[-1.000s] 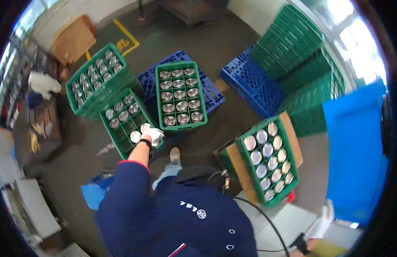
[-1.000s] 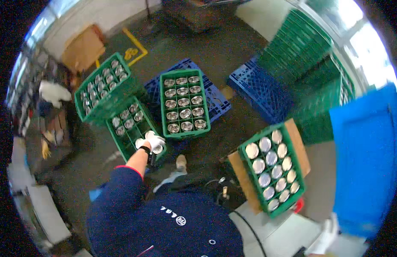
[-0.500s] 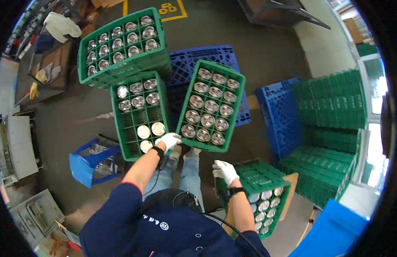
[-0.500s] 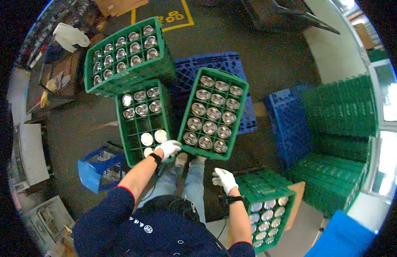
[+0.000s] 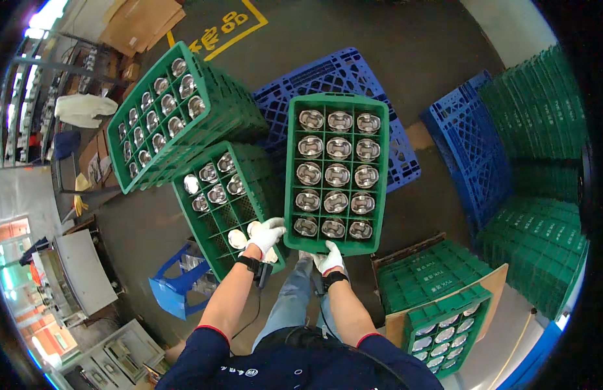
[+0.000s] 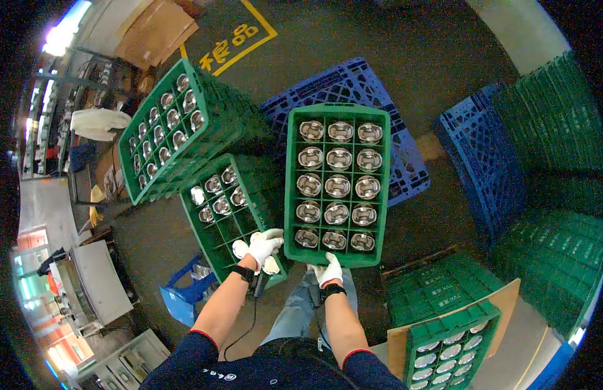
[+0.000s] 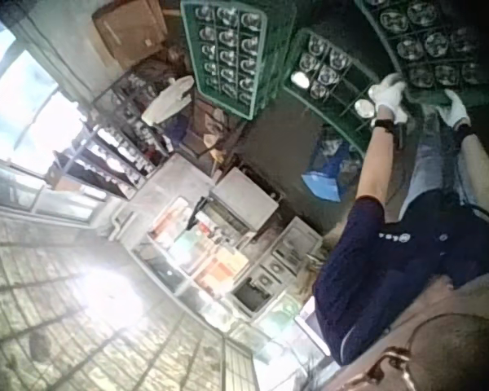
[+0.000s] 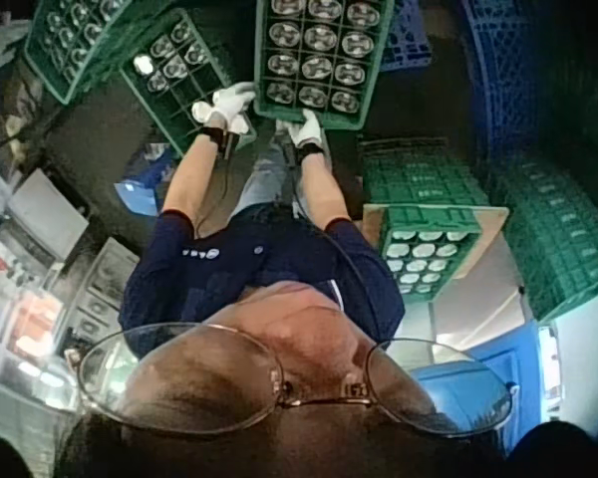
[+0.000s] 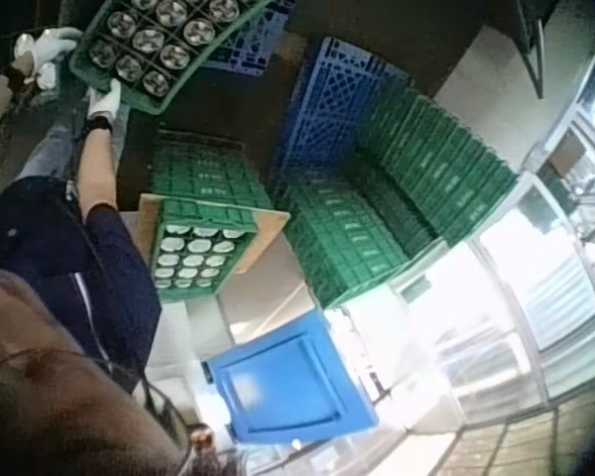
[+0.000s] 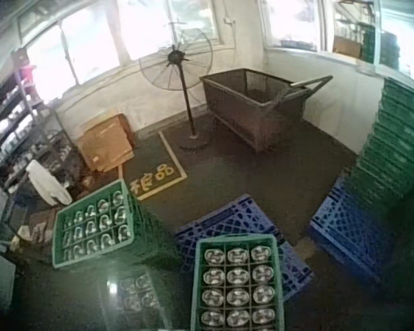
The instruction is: Transfer metal pistons from crates into an inspection machine.
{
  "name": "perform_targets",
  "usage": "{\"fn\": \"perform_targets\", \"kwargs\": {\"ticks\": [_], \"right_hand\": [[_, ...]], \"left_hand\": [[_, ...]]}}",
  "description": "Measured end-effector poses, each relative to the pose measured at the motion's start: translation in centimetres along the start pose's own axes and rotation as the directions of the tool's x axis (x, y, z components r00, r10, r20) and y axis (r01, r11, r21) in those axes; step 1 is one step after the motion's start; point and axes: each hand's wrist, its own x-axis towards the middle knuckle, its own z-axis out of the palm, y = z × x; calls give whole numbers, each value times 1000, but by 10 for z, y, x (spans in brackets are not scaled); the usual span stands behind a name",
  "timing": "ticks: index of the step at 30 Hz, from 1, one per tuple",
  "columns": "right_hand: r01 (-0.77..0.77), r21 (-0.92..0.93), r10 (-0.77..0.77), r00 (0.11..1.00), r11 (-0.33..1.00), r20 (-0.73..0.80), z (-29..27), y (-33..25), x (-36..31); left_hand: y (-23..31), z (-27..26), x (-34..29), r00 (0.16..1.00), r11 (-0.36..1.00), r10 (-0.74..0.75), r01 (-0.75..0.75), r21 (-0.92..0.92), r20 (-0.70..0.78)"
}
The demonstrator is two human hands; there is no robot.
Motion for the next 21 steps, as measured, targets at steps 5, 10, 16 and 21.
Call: {"fn": "perform_targets", "kwargs": {"ticks": [5,10,16,21], "right_hand": [[114,-100,-129,979,988,-160,1,-9,-4],[185,-305,-224,970,934,-96,-1,7,1],[243,-460,-351,922,854,-164,-13,-57,-19],[294,-644,-433,899,706,-65,-9,-162,-45]], "left_hand": [[54,26,36,974,868,91,25,496,-209],[-4,32,84,969,744,-30,186,642,-246],[-25,84,78,971,874,-22,135,467,-240],[23,141,55,957,960,-279,278,26,74]]}}
